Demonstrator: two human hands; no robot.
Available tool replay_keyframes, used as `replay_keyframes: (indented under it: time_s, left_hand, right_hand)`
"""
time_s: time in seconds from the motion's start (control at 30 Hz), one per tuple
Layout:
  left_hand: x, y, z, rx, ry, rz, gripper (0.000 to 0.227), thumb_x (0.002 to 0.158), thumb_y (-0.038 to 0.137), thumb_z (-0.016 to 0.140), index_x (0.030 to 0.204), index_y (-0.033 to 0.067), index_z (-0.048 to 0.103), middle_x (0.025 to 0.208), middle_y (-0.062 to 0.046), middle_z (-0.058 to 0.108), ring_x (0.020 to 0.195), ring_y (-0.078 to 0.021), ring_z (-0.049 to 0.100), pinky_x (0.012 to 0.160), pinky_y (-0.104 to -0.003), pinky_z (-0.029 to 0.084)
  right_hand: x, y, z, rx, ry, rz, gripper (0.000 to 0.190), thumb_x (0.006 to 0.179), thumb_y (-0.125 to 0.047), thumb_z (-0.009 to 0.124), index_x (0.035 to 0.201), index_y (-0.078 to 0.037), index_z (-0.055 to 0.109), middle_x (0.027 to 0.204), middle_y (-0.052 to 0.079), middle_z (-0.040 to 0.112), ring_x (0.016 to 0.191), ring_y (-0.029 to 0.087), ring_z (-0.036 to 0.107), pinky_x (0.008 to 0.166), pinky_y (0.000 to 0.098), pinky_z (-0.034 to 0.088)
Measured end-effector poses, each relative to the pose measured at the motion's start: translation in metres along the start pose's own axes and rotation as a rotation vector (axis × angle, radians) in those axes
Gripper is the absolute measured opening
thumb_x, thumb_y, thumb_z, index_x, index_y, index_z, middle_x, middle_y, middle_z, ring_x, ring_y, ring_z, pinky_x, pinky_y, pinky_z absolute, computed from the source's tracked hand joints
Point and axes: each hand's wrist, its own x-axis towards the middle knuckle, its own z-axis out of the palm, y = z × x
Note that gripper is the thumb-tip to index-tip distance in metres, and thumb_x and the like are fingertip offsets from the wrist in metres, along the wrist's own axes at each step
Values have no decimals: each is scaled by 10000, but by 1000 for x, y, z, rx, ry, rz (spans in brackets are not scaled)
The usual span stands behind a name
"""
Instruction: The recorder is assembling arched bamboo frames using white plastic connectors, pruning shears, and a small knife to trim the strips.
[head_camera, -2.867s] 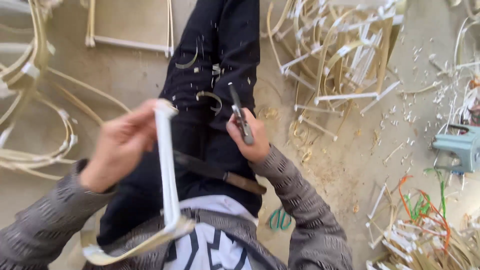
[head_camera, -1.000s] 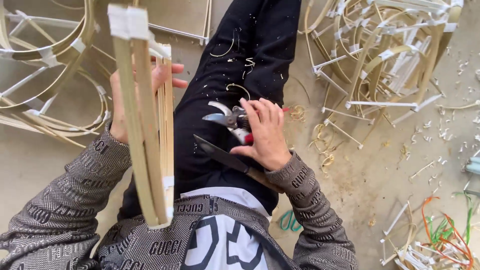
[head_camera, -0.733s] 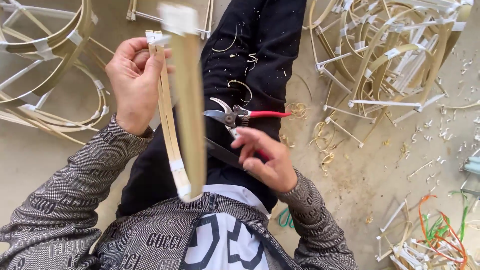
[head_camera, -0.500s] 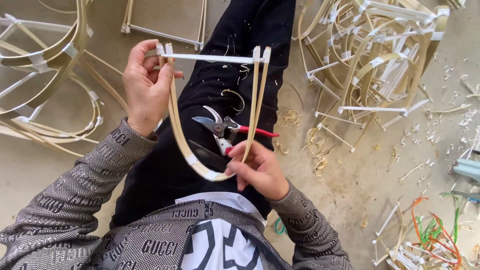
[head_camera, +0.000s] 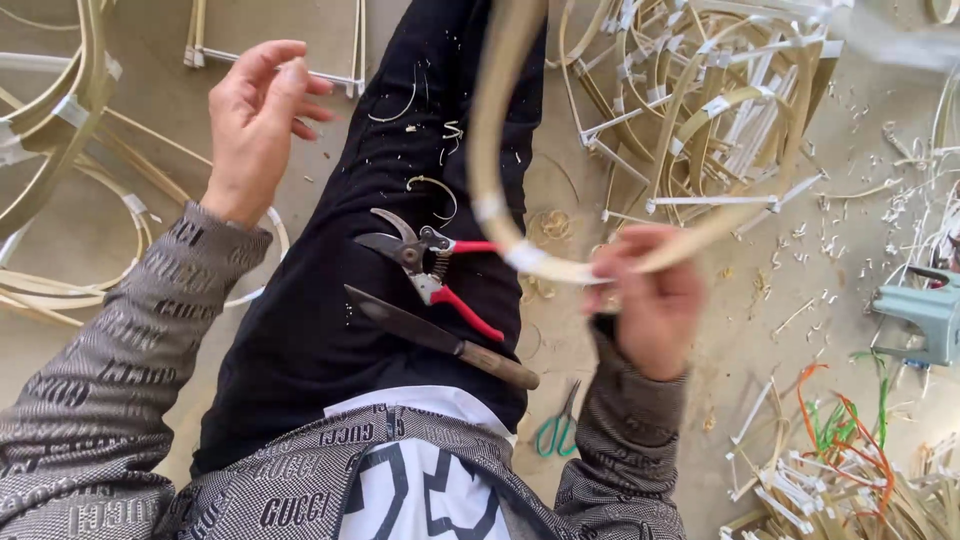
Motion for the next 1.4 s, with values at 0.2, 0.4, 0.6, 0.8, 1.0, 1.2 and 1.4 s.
replay_keyframes:
  time_s: [0.2,0.4,0.6,0.8,1.0,1.2,1.4]
  left_hand:
    - [43,-101,-32,945,115,293,344,1025,139,736,1350,76,642,1264,-137,708,1191,-323,642,1019,-475,516]
    - [56,-119,-34,1589,-22,317,595,634,81,715,1229,90,722,1158,-109,680,1209,-310,544,1093,-625,273]
    - [36,-38,-38,1308,-46,306,83,1019,82,723,1037,139,780,1063,-93,653,1113,-329,599,969,-471,463]
    - [-19,111,6,543,-215,144,183,985,68,737,1143,-23,727,974,-77,703,848,-143,644,747,-277,523]
    - [-67,167,50,64,-604,-372,327,925,76,746,1247,16,756,932,-144,815,675,-134,733,609,-284,615]
    - [-74,185,60,-532,-779,-393,511,1060,347,547,1434,-2,563,1119,-120,785,995,-171,758,925,-328,603]
    - [-97,180,41,-259,-717,-279,488,997,207,639,1377,-96,606,1048,-187,735,1025,-213,678,950,-349,511]
  right_hand:
    - [21,-46,-11,387,383,-297,564,1038,-258,605,1535,-81,405,1437,179,652,1114,298,744,850,350,626]
    - [15,31,16,101,11,-18,484,1057,-169,578,1509,-24,480,1346,172,668,1122,255,705,921,398,604]
    - [16,43,44,-54,-265,44,443,1044,-76,600,1468,15,508,1290,150,692,1138,207,699,992,338,561]
    - [41,7,75,-237,-278,-54,518,1004,-69,656,1491,-14,488,1322,130,679,1127,171,707,988,309,574]
    - [63,-25,104,-459,-150,-420,679,874,-65,760,1478,-35,450,1419,155,566,996,150,681,822,267,572]
    - [77,-1,90,-653,-94,-612,363,961,-16,682,1323,-51,671,1161,95,743,986,191,732,866,289,594]
    - [73,12,82,-559,72,-435,200,1074,-87,621,1235,4,697,1031,103,751,898,156,731,814,272,577]
